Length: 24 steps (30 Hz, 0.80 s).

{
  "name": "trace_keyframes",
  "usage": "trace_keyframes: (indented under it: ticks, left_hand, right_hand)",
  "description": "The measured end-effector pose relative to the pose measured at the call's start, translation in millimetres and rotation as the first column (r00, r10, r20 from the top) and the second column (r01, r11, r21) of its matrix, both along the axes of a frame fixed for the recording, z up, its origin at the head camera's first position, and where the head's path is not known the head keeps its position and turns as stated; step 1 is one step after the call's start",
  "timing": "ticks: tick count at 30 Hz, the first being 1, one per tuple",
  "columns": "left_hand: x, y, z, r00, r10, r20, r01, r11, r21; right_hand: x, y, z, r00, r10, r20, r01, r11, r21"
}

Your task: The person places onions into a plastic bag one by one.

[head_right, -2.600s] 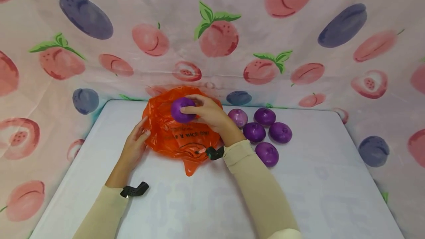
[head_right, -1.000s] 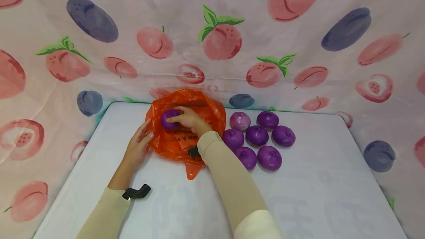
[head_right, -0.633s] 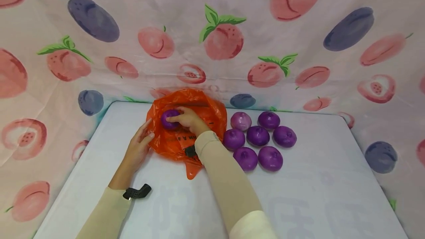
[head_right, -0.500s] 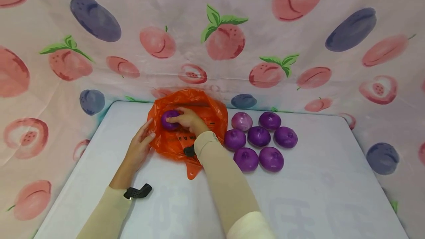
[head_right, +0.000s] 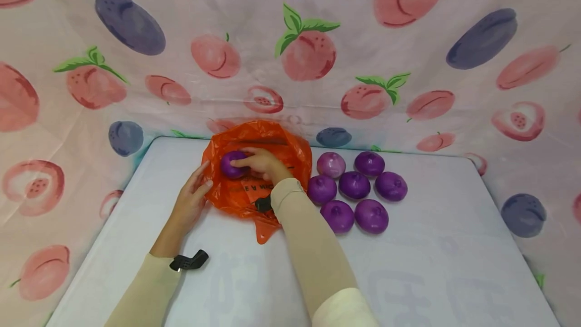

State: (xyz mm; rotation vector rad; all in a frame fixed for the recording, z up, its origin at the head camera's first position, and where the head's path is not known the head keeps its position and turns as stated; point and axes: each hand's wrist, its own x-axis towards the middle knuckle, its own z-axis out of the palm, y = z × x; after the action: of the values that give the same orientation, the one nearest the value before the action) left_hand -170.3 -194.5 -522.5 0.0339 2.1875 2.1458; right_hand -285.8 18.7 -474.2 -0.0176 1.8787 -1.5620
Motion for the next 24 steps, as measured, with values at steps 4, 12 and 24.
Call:
trace_keyframes:
  ticks: [4, 12, 24]
  left_hand:
    - [0.4, -1, 1.1, 1.0, 0.003, 0.005, -0.003, 1.0, -0.01]
    - [0.6, -1, 1.6, 1.0, -0.002, 0.005, 0.003, 1.0, -0.018]
    - [0.2, 1, 1.5, 1.0, -0.005, 0.01, 0.005, 1.0, -0.004]
  right_hand:
    - [3.5, -2, 1.9, 1.0, 0.007, -0.004, -0.007, 1.0, -0.025]
    - [9.5, -12, 4.7, 0.996, -0.004, -0.092, 0.004, 1.0, 0.006]
    - [15.0, -8, 20.2, 0.972, 0.058, -0.227, -0.026, 0.989, 0.144]
